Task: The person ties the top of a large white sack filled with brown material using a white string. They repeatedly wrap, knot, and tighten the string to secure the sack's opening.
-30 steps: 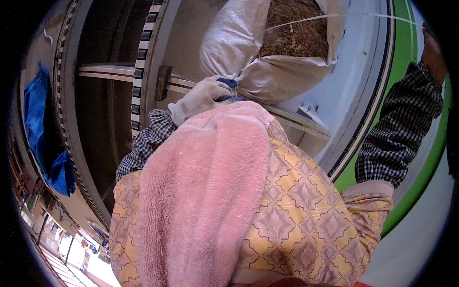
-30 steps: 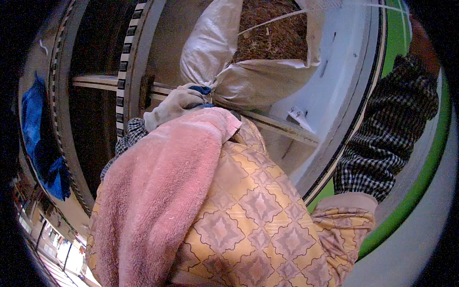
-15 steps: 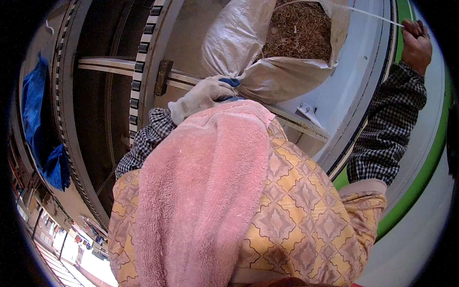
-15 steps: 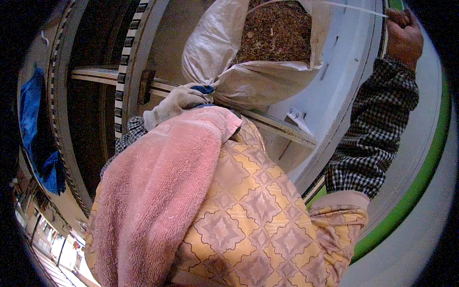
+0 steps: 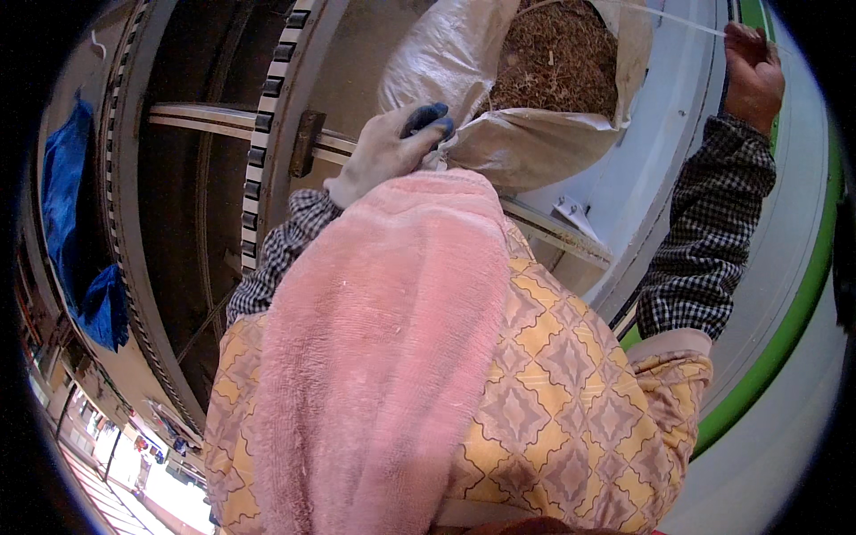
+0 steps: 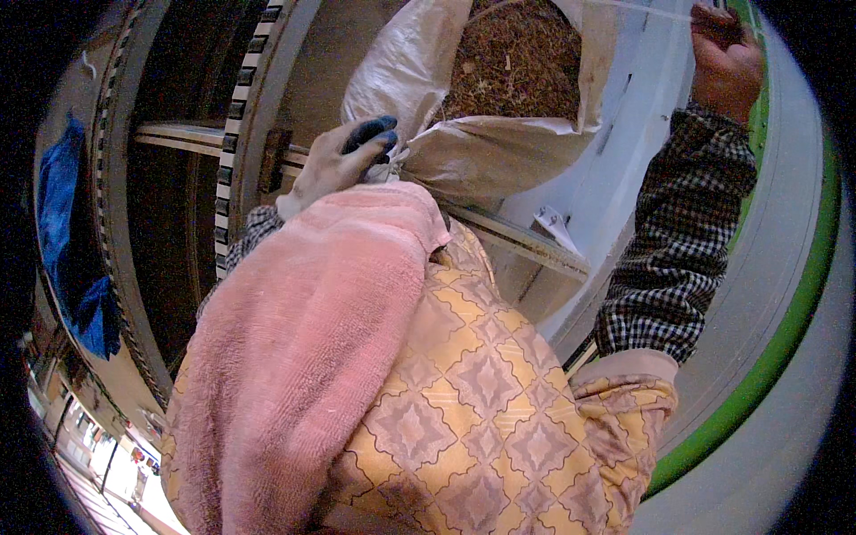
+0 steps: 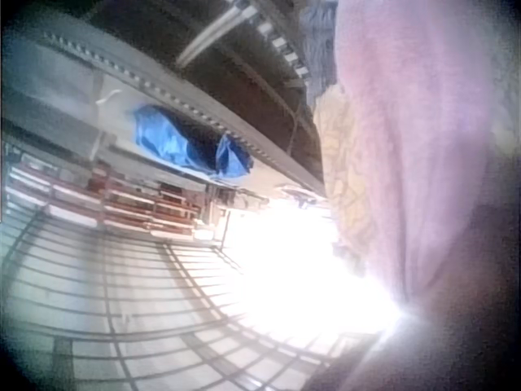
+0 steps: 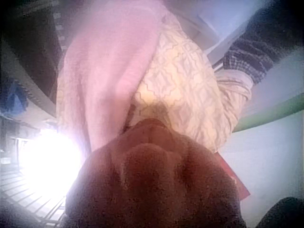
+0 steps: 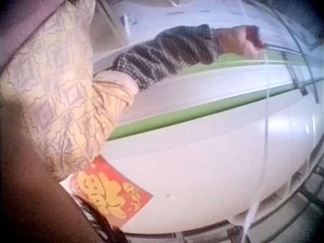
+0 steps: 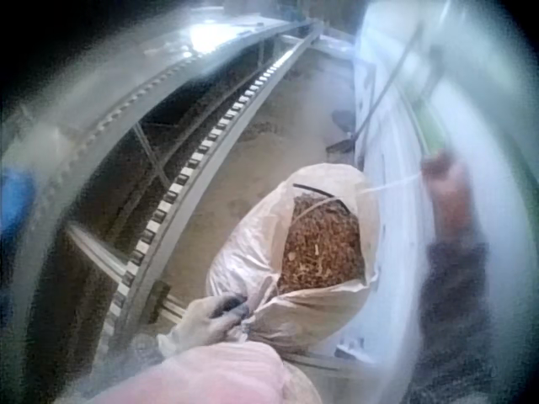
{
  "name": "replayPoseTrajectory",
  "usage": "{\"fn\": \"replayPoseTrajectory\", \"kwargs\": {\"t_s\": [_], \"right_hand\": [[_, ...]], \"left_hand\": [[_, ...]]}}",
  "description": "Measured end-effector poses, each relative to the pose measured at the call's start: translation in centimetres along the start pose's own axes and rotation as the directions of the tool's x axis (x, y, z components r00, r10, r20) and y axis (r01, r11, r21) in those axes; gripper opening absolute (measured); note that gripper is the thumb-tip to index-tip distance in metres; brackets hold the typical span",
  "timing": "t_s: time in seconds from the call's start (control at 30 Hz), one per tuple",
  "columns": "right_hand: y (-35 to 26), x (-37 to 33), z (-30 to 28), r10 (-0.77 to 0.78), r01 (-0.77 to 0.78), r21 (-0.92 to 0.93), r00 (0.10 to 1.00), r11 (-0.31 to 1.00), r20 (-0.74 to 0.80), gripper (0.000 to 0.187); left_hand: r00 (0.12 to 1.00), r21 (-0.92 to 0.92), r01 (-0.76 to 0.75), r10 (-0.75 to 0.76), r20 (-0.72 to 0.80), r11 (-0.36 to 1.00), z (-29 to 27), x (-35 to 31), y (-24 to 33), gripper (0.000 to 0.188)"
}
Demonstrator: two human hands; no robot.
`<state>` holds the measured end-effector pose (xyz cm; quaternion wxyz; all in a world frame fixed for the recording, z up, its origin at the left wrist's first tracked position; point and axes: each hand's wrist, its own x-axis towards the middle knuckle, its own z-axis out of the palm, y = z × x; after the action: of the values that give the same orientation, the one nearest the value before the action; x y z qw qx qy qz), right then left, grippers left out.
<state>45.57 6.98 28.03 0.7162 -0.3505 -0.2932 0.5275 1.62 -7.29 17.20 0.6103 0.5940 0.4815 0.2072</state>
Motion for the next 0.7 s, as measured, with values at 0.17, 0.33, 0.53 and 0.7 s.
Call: {"fn": "replayPoseTrajectory", "kwargs": {"t_s": [0.17, 0.33, 0.53, 0.7], "right_hand": [[3.7, -0.3, 1.1, -0.088, 0.029, -0.405, 0.988, 0.914, -0.129, 0.029], [7.7, -3.2, -0.5, 0.039, -0.197, -0.308, 0.892, 0.931, -0.450, 0.026], [13.5, -13.1, 2.0, 0.278, -0.182, -0.713, 0.960, 0.677, 0.019, 0.022], [17.5, -18.2, 5.8, 0.537, 0.328, -0.929, 0.760, 0.169, 0.366, 0.016]], "left_hand": [[0.926, 0.420, 0.107, -0.244, 0.288, 0.901, 0.4, 4.2, -0.1, 0.038], [0.978, 0.363, -0.072, -0.005, 0.207, 0.929, 1.6, 4.5, -1.8, 0.032], [0.999, 0.119, -0.004, -0.003, 0.053, 0.993, 1.8, 3.4, -3.1, 0.027], [0.998, 0.070, 0.001, -0.005, 0.062, 0.998, 2.0, 3.7, -3.2, 0.025]]}}
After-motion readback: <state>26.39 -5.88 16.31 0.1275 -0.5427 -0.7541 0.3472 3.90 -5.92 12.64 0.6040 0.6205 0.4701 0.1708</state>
